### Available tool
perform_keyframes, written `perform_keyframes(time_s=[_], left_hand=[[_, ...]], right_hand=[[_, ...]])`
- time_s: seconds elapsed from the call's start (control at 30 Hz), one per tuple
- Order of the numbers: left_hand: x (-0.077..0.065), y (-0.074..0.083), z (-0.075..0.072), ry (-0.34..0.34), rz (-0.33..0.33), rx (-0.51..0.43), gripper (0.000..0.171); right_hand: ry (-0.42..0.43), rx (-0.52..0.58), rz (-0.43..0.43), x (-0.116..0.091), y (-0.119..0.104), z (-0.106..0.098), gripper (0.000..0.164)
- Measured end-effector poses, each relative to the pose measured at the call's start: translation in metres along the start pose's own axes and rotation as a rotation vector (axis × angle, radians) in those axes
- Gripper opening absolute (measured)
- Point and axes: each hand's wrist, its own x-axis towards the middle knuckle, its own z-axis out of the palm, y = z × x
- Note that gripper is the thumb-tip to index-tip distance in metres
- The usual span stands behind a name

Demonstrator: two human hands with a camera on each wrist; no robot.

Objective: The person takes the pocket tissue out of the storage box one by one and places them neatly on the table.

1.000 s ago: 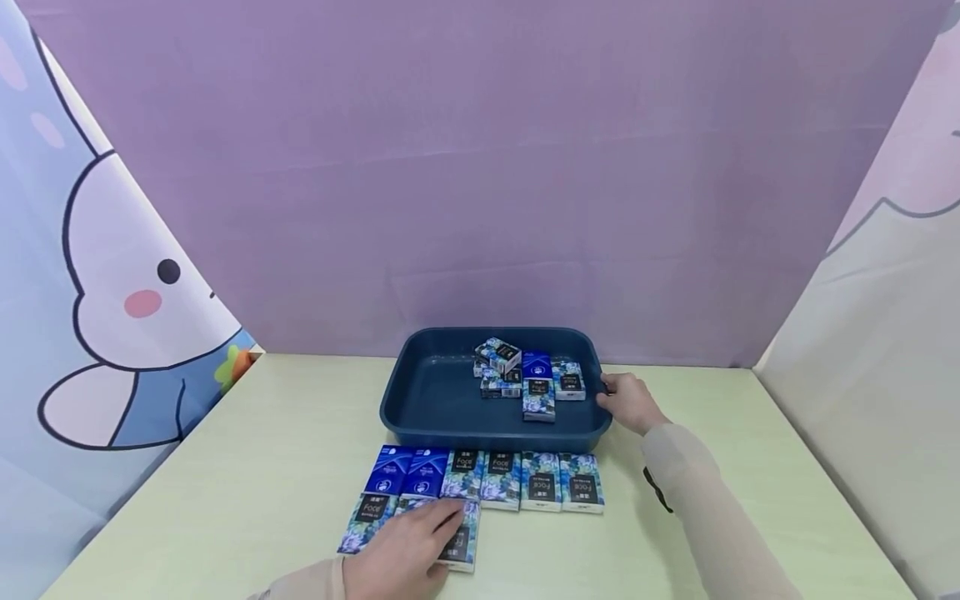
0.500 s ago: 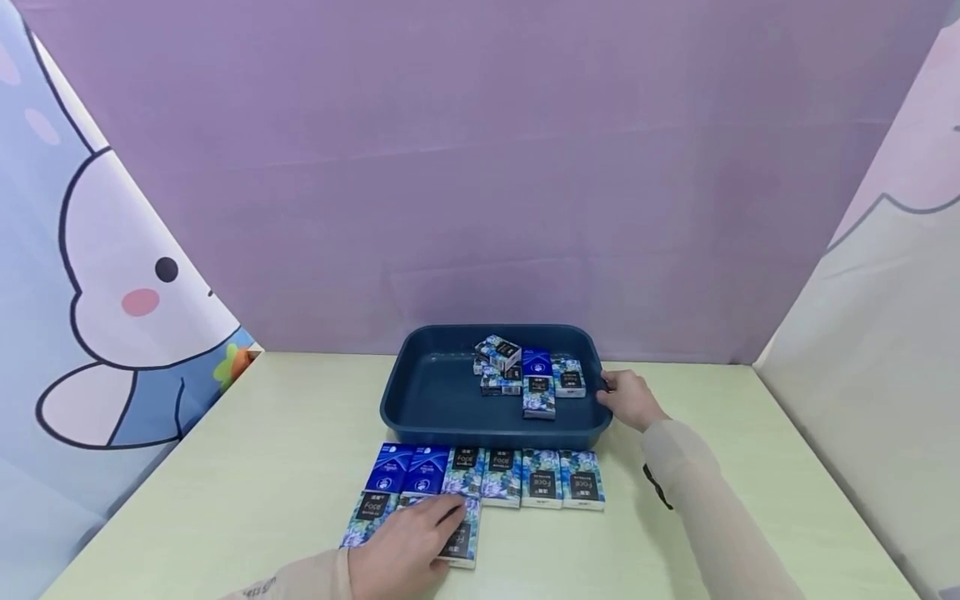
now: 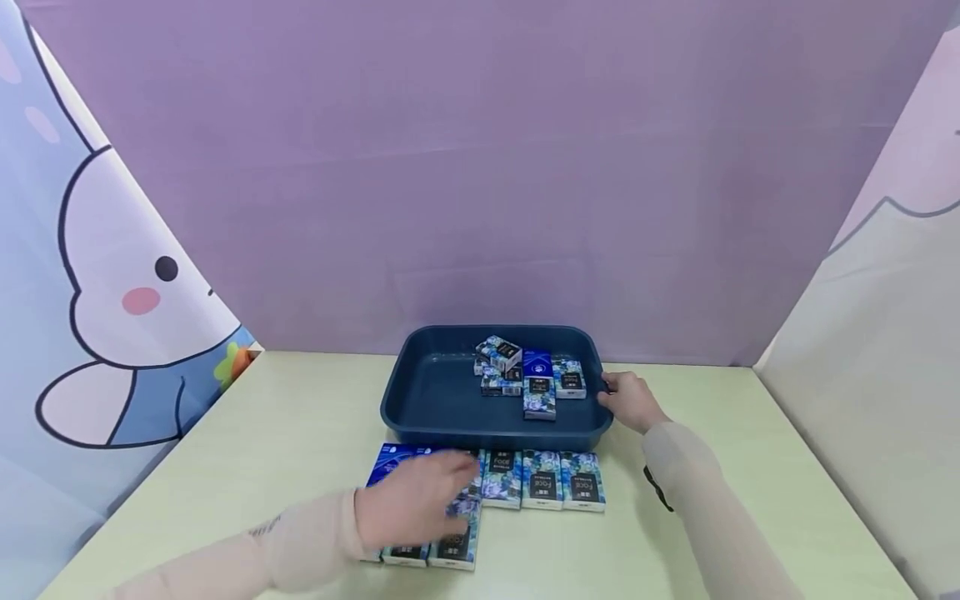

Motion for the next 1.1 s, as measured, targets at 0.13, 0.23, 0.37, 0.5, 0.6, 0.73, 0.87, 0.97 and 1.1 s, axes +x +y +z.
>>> perform_keyframes(time_s=[0.13, 0.23, 0.37, 0.5, 0.6, 0.73, 0.87, 0.97, 1.1], left_hand=[[0.038, -0.014, -0.036, 0.005, -0.010, -0.030, 0.051], [0.071, -0.022, -0.051, -0.085, -0.017, -0.089, 0.047], [0.112, -0.031, -0.056, -0.181, -0.041, -0.108, 0.045], [0.146, -0.040, -0.050, -0.222, -0.069, -0.042, 0.046], [0.165, -0.046, -0.040, -0.231, -0.099, -0.026, 0.048], [0.180, -0.048, -0.026, -0.249, -0.157, -0.039, 0.050], [0.187, -0.047, -0.012, -0.288, -0.213, -0.083, 0.039], [0.191, -0.047, 0.001, -0.317, -0.248, -0.116, 0.034], [0.200, -0.051, 0.016, -0.320, -0.277, -0.114, 0.034]], right_hand=[[0.001, 0.010, 0.001, 0.001, -0.001, -0.001, 0.047], [0.003, 0.020, 0.000, 0.000, -0.003, -0.002, 0.047], [0.014, 0.015, -0.008, -0.001, -0.004, -0.002, 0.047], [0.021, 0.021, -0.003, 0.000, -0.002, -0.002, 0.046], [0.010, 0.031, 0.010, 0.001, 0.000, -0.002, 0.046], [0.009, 0.027, 0.014, 0.000, 0.000, -0.001, 0.047], [0.014, 0.033, 0.021, 0.000, -0.001, 0.001, 0.047], [0.009, 0.035, 0.029, 0.001, 0.000, 0.003, 0.047], [0.013, 0.028, 0.034, 0.001, 0.000, 0.003, 0.047]])
